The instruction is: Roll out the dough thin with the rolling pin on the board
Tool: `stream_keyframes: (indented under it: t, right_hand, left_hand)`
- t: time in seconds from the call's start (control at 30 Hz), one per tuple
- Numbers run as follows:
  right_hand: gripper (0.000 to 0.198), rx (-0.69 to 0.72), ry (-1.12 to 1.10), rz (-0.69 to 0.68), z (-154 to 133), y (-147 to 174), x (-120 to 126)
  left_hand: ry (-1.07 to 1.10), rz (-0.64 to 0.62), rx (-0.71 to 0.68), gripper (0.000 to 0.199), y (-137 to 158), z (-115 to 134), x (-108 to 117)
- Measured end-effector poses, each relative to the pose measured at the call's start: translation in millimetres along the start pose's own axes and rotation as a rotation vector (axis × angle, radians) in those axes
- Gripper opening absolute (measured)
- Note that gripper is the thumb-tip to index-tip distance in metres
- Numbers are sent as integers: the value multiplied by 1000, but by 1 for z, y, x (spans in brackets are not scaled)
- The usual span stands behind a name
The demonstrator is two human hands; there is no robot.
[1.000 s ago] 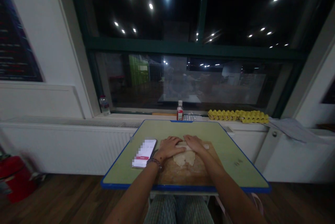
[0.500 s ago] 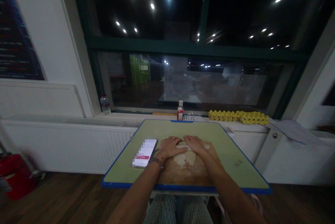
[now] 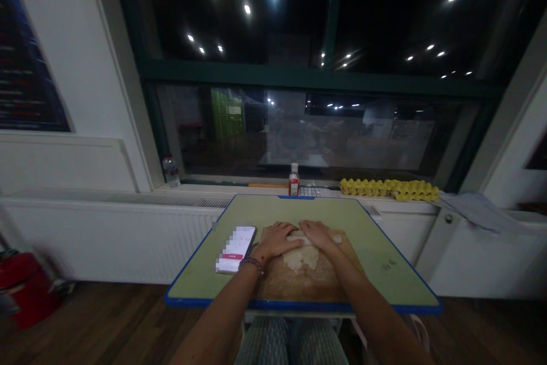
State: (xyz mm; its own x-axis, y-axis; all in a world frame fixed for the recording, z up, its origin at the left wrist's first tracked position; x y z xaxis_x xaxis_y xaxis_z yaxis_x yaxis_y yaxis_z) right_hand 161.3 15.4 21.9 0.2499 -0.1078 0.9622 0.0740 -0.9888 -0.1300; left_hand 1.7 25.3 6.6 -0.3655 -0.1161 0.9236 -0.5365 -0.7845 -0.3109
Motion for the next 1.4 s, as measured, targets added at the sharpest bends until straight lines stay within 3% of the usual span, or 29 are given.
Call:
stream_keyframes:
  t: [0.43,0.57,0.8,0.97,1.13,1.4]
  right_hand:
    - [34,8,25,52,2,-1,-8]
    - [35,26,45,97,0,7,-9]
    - [48,118,39,127,1,44,-10]
    - [51,169,62,238,2,86,-20]
    - [50,264,67,416,7,127,-35]
    - [50,225,122,512,43,147,-41]
  left_hand:
    - [-26,33,12,64,2,5,2]
    - [-41,62,-9,58,8,10,3]
    - [1,88,-142,50,35,14,1]
    - [-54,125,-87,67,68,22,-7]
    - [-84,243,-36,64,110,30,-19]
    - [-128,310,-27,72,131,13,-13]
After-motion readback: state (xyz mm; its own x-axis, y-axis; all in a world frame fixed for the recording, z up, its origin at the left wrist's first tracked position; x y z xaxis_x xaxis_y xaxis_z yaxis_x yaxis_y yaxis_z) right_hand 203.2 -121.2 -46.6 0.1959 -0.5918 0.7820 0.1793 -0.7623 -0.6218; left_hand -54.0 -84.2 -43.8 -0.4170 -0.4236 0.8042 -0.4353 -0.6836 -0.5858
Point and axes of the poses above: each hand's wrist, its own y-axis away from the middle knuckle, its own x-axis out of the back of the hand, z = x × y, the point moved 2 cm from there along -y, towards the middle knuckle, and after that the axes turned 6 degrees about z, right-handed, at the moved point
